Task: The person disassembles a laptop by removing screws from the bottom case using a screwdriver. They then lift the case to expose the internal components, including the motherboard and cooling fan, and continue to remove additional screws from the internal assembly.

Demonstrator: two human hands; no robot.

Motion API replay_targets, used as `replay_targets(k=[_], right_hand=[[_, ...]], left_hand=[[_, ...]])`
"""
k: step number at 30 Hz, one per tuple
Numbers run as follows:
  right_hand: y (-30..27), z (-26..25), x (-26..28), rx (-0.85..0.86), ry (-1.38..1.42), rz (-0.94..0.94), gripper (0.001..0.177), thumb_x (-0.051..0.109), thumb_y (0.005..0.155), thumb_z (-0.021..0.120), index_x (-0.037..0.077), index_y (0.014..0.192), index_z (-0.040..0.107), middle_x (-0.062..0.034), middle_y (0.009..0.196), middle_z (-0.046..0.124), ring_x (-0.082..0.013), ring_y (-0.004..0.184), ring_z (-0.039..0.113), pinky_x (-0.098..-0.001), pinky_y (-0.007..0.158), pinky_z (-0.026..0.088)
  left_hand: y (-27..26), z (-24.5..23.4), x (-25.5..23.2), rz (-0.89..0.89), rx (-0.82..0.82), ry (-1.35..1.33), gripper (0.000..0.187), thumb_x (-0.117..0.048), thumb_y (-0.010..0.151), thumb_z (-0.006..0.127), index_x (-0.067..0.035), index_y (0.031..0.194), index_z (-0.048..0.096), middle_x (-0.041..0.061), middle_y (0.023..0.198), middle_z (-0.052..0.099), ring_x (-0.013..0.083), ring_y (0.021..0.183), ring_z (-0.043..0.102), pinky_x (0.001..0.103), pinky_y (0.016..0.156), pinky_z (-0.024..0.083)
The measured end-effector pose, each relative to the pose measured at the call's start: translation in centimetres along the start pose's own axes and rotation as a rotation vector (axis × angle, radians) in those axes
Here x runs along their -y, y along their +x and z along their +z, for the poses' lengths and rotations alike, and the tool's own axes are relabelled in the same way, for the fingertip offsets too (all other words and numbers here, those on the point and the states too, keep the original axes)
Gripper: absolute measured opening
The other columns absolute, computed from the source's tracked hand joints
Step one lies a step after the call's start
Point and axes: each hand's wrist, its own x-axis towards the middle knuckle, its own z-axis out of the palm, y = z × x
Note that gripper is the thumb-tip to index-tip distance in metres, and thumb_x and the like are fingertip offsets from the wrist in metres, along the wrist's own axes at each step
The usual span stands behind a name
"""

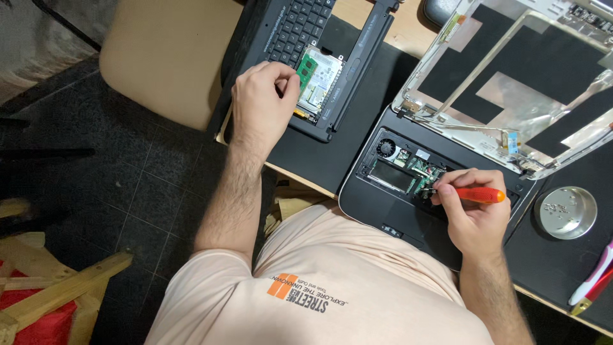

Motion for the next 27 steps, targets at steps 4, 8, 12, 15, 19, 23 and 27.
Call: replay_targets(k=[4, 8, 12, 15, 19, 23, 27], right_hand=[[0.0, 0.0, -0.1, 0.000, -0.011, 0.009, 0.029, -0.006, 0.122, 0.072, 0.006, 0.131, 0.047, -0.0274, 0.115, 0.073, -0.0286, 0.081, 0.073, -0.0353, 0.080, 0.068], [0.1, -0.1, 0.0, 0.001, -0.008, 0.001, 0.028, -0.005, 0.122, 0.072, 0.006, 0.131, 0.047, -0.0280, 0.114, 0.073, -0.0292, 0.082, 0.073, -0.0362, 0.080, 0.067], [0.1, 0.0, 0.1, 0.002, -0.013, 0.001, 0.028, -0.005, 0.122, 0.071, 0.006, 0.131, 0.047, -0.0283, 0.113, 0.073, -0.0296, 0.082, 0.073, -0.0360, 0.080, 0.067], [0.0, 0.0, 0.1, -0.005, -0.023, 0.008, 0.029, -0.006, 0.121, 0.072, 0.006, 0.131, 0.047, -0.0286, 0.113, 0.073, -0.0296, 0.083, 0.074, -0.0361, 0.079, 0.069], [0.0, 0.0, 0.2, -0.005, -0.010, -0.002, 0.029, -0.006, 0.122, 0.071, 0.007, 0.131, 0.047, -0.0284, 0.113, 0.073, -0.0296, 0.083, 0.072, -0.0358, 0.080, 0.067], [0.1, 0.1, 0.5, -0.009, -0.035, -0.001, 0.028, -0.006, 0.121, 0.072, 0.006, 0.131, 0.048, -0.0285, 0.112, 0.073, -0.0300, 0.084, 0.073, -0.0366, 0.080, 0.068], [0.1, 0.0, 0.3, -0.005, -0.035, -0.004, 0.027, -0.005, 0.122, 0.072, 0.006, 0.131, 0.048, -0.0287, 0.112, 0.073, -0.0305, 0.087, 0.074, -0.0361, 0.080, 0.069]], left_hand=[[-0.4, 0.6, 0.5, -0.014, -0.054, 0.057, 0.011, -0.015, 0.107, 0.088, -0.015, 0.096, 0.086, -0.001, 0.092, 0.070, 0.0233, 0.076, 0.069, 0.049, 0.067, 0.057], [-1.2, 0.3, 0.5, 0.116, -0.089, 0.117, 0.010, -0.016, 0.108, 0.094, -0.014, 0.112, 0.085, 0.004, 0.103, 0.072, 0.0289, 0.096, 0.069, 0.049, 0.078, 0.058], [-2.3, -0.3, 0.2, 0.230, -0.084, 0.138, 0.019, -0.018, 0.105, 0.099, -0.013, 0.122, 0.093, 0.005, 0.118, 0.067, 0.0318, 0.105, 0.061, 0.049, 0.083, 0.059], [-2.6, 0.1, 0.5, 0.227, -0.100, 0.137, 0.021, -0.019, 0.105, 0.101, -0.014, 0.123, 0.093, 0.005, 0.117, 0.067, 0.0318, 0.103, 0.062, 0.049, 0.081, 0.058], [-2.6, 0.4, 0.6, 0.221, -0.118, 0.143, 0.024, -0.019, 0.102, 0.105, -0.012, 0.120, 0.091, 0.006, 0.116, 0.067, 0.0321, 0.106, 0.064, 0.049, 0.082, 0.059], [-2.6, 0.6, 0.7, 0.229, -0.134, 0.150, 0.022, -0.019, 0.103, 0.102, -0.013, 0.119, 0.089, 0.006, 0.116, 0.068, 0.0330, 0.107, 0.065, 0.050, 0.084, 0.059], [-2.7, 0.5, 0.5, 0.239, -0.152, 0.138, 0.021, -0.017, 0.104, 0.100, -0.014, 0.120, 0.088, 0.006, 0.117, 0.069, 0.0343, 0.107, 0.065, 0.051, 0.086, 0.059]])
